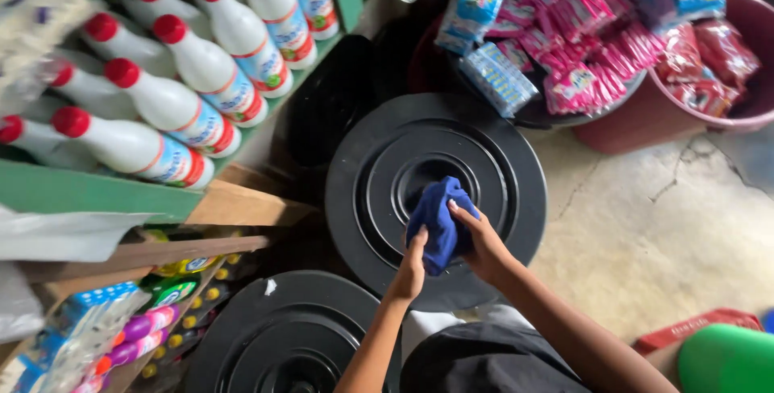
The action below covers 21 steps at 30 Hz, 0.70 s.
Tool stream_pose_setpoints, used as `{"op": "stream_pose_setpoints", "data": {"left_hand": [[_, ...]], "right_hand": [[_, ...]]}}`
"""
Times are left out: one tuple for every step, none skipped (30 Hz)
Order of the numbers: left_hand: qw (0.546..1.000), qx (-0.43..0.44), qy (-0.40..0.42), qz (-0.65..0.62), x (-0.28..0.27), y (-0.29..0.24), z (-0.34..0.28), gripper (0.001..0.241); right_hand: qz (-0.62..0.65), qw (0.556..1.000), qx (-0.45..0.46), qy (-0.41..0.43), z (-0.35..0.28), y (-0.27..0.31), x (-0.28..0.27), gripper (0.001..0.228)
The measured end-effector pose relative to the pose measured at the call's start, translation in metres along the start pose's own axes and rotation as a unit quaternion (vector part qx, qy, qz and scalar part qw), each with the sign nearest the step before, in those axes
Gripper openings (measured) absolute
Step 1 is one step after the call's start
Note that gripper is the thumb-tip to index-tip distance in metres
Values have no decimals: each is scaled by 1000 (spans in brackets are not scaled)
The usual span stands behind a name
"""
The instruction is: Organizing and restocking various household and grocery items like detergent and canned goods on shelves.
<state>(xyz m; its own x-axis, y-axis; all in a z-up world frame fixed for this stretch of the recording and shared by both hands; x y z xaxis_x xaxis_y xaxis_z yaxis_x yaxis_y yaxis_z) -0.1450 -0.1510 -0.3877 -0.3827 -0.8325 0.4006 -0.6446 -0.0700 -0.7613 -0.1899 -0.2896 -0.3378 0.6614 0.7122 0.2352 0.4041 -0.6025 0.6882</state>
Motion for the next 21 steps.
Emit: {"op": "stream_pose_setpoints", "data": {"left_hand": [[1000,-8,6,1,9,2,-2,62],[997,70,-28,18,16,-1,-5,52],[986,147,-63,35,24,-4,-10,45],[986,148,-65,34,42,0,-17,45],[990,100,-101,18,58,7,-23,49],[989,48,-139,2,73,18,-34,55],[989,45,-144,2,76,38,-28,55],[978,120,-172,-2,78,53,-22,46],[961,194,-198,-6,81,69,-17,37],[959,197,-204,-10,90,70,-16,37],[952,233,-194,28,100,68,-16,35],[944,264,-188,62,115,72,-19,34],[943,263,-197,54,136,72,-21,34],[945,275,-170,50,159,73,-23,36],[946,287,-143,46,182,73,-26,40],[945,284,-155,45,197,95,-16,40],[954,258,-149,29,212,119,-3,36],[965,222,-137,15,227,147,2,32],[968,208,-142,15,242,163,-8,32],[969,190,-151,36,258,173,-5,30],[970,173,-158,58,273,182,-2,27]], "right_hand": [[3,1000,2,-9,0,-1,-5,43],[21,999,7,-35,-1,-3,-11,31],[40,997,12,-61,-2,-4,-19,22],[38,997,13,-59,3,-9,-30,22],[37,997,11,-65,7,-14,-42,19],[36,997,15,-72,9,-22,-56,21],[35,997,20,-70,12,-27,-68,21],[32,996,14,-77,16,-30,-83,23],[28,996,7,-84,20,-32,-100,27],[22,997,7,-79,25,-34,-116,27],[15,996,2,-84,30,-34,-134,28],[2,996,0,-90,33,-36,-156,29],[-8,996,4,-87,31,-31,-174,29],[-10,996,3,-87,28,-27,-192,27],[-11,996,2,-87,26,-23,-210,27],[-18,996,11,-81,32,-22,-234,27],[-28,997,-4,-76,40,-19,-257,20],[-34,996,-14,-83,39,-22,-284,15],[-36,996,1,-88,19,-19,-296,15],[-31,994,3,-101,9,-5,-307,24],[-26,993,6,-114,-2,8,-316,42]]}}
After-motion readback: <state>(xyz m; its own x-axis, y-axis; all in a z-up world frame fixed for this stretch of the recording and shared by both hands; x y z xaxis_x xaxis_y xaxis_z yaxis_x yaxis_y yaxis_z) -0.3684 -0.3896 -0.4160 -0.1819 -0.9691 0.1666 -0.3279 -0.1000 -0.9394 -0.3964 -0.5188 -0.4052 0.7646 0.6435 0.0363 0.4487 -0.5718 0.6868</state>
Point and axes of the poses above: each hand's wrist, its own z-axis towards the middle knuckle, its own x-axis out of the palm, y = z × x, the point moved 4 cm from there along z, towards the middle knuckle, and after that the axes turned 12 degrees about -z, right-handed, at the moved point
